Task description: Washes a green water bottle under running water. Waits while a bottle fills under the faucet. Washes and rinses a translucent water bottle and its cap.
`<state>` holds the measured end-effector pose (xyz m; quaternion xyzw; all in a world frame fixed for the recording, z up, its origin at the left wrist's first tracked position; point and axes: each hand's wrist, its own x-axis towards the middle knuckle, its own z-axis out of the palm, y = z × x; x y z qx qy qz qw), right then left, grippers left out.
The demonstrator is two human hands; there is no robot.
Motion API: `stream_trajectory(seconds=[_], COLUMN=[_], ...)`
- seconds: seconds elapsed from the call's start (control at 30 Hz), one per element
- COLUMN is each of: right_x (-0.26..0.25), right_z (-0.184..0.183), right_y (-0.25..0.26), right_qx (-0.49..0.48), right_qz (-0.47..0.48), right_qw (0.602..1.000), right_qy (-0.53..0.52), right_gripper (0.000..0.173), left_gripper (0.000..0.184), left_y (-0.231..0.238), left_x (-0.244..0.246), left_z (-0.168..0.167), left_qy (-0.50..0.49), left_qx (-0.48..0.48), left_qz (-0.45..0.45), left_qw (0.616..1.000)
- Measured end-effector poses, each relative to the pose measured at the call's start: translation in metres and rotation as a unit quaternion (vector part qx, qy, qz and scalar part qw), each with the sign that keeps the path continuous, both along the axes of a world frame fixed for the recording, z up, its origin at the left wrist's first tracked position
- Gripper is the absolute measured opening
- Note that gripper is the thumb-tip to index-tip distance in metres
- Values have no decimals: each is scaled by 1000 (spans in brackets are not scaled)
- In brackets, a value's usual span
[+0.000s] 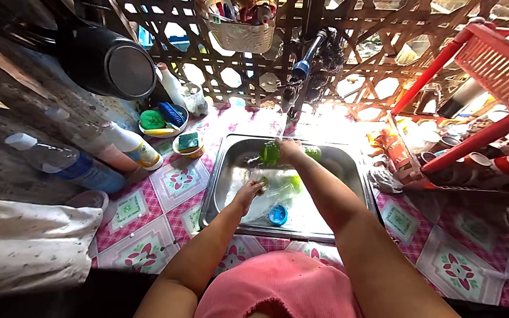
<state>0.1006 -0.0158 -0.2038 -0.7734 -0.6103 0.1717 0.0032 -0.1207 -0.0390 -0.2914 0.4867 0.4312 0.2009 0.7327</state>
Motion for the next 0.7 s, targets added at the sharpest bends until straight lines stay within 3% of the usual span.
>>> stream_trajectory(seconds=[0.1,0.23,0.33,0.43,0.63,0.7], right_x=[3,18,18,12,18,20], right_z=[8,-7,-10,-10,2,4], right_y=[7,17,7,0,-22,-29], right_qx=[11,104,222,294,320,325], right_qz=[-68,-181,-247,-310,-393,-382], right_qw=[993,950,843,732,629,619], right_qy=[93,234,424,531,589,604], right_gripper=[91,108,99,100,82,76], left_gripper=[29,28,26,25,26,27], left_y=[0,-1,-1,0,-5,-5], left_x=[-1,0,1,1,0,0], left_z=[1,2,1,-3,1,1], left_qy=[0,-4,-3,1,3,5], left_qx=[-4,0,7,18,29,32], left_qz=[2,-6,-10,-20,-34,-37], left_qw=[1000,1000,1000,1000,999,999])
